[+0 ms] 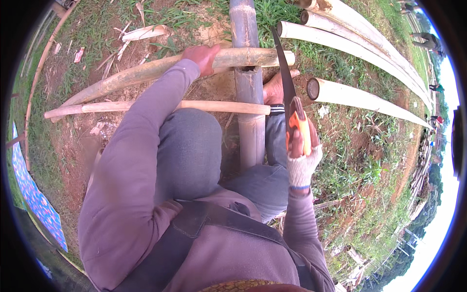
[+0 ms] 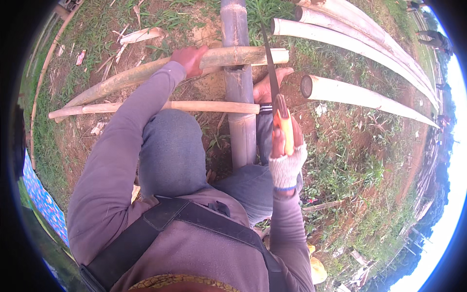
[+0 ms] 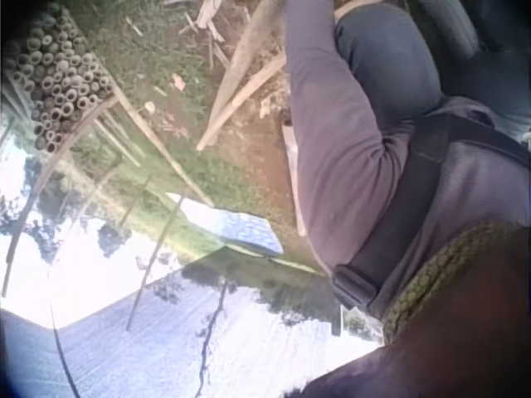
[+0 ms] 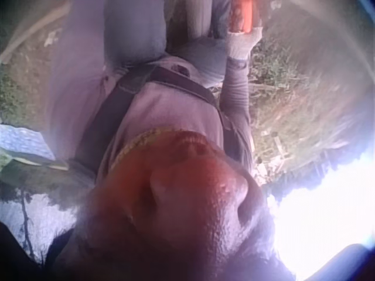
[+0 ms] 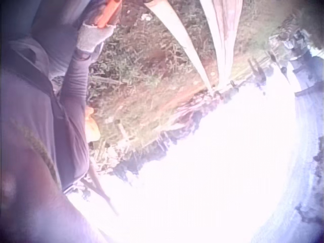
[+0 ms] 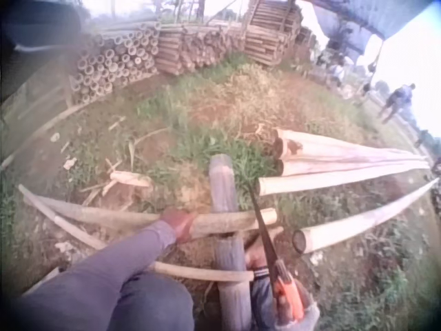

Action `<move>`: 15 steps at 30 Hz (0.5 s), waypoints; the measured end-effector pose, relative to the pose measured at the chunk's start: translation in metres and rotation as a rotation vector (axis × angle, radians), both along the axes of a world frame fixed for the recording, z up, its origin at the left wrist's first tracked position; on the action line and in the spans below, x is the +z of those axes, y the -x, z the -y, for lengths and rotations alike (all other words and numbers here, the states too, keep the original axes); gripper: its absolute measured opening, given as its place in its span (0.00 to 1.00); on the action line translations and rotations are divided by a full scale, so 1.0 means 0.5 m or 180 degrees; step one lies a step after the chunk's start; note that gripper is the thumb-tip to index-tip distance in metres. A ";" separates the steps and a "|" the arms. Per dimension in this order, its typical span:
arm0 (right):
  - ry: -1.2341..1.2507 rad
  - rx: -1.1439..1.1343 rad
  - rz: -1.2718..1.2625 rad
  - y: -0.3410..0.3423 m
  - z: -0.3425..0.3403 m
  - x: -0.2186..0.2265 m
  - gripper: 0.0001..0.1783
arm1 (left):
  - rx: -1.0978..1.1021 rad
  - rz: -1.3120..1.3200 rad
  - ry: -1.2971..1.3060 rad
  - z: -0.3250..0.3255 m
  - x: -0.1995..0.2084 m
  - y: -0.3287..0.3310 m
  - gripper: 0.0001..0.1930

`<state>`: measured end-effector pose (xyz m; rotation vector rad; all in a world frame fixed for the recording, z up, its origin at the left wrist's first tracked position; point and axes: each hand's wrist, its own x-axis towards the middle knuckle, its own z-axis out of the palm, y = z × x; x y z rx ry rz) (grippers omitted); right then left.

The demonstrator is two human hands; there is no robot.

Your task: The person uses a hand saw to cut long bamboo poles into shorter sections. They position each pole on a support, saw through it, and place the cut pieces aside. The work continues repeatedly with multiple bamboo poles.

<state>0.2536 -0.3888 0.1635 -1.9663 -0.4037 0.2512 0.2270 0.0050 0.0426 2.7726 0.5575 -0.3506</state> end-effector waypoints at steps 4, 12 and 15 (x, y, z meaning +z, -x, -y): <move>-0.0004 -0.0100 0.0088 0.090 0.107 0.000 0.30 | -0.0061 0.0001 0.0045 0.002 -0.007 -0.003 0.30; -0.0343 0.0042 0.0363 -0.078 -0.114 -0.069 0.24 | -0.0106 -0.0133 0.0109 0.003 0.017 -0.008 0.30; -0.0064 0.0009 0.0529 0.008 0.003 -0.053 0.26 | -0.0113 -0.0046 0.0229 -0.015 0.013 -0.007 0.35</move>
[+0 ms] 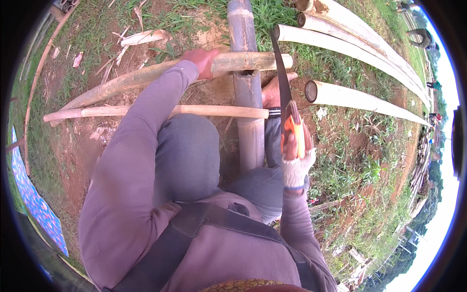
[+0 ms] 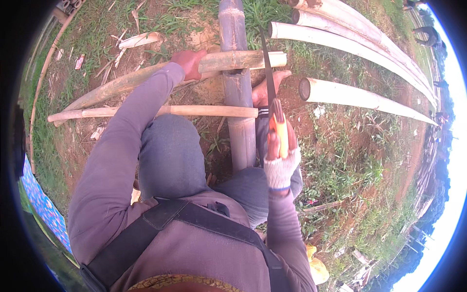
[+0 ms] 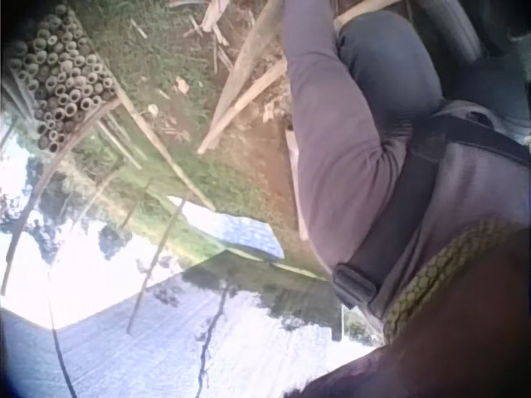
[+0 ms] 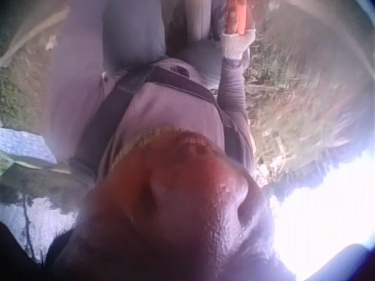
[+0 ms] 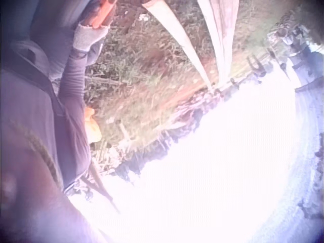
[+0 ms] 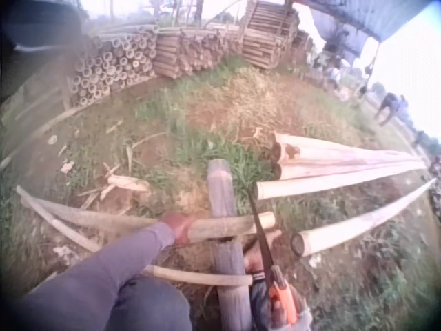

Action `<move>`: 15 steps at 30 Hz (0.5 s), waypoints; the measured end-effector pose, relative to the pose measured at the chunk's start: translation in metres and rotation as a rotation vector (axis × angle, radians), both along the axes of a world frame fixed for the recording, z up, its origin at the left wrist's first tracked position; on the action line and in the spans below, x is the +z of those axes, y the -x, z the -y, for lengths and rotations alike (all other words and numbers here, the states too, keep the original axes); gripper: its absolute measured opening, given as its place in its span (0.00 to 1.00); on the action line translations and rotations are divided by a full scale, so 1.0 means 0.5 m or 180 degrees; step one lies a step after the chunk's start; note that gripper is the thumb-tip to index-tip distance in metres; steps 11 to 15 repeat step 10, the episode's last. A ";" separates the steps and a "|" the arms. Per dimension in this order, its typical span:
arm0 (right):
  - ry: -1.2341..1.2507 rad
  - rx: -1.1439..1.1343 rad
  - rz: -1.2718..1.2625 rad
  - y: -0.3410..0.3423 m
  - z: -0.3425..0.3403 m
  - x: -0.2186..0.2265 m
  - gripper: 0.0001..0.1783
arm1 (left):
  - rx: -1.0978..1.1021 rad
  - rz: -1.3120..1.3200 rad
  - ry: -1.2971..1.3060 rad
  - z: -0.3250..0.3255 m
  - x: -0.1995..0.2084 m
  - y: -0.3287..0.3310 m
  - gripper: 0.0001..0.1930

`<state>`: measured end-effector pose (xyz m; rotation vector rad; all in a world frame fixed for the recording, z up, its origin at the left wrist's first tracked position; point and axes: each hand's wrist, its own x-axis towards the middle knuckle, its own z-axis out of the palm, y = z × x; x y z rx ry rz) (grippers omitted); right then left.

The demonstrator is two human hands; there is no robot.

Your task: The person uses a hand saw to cut long bamboo poles into shorter sections. They position each pole on a support, saw through it, and place the cut pieces aside. The work continues repeatedly with multiple bamboo poles.

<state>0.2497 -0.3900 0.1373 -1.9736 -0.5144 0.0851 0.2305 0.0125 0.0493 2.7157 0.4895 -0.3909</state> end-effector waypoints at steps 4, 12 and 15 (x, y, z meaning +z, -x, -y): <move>-0.0353 -0.0280 -0.0724 0.128 0.108 0.035 0.32 | -0.0072 -0.0202 0.0225 -0.016 -0.014 -0.010 0.39; -0.0435 0.0016 -0.0154 -0.095 -0.091 -0.051 0.29 | -0.0100 -0.0391 0.0195 -0.008 0.013 -0.016 0.51; -0.0435 0.0016 -0.0154 -0.095 -0.091 -0.051 0.29 | -0.0100 -0.0391 0.0195 -0.008 0.013 -0.016 0.51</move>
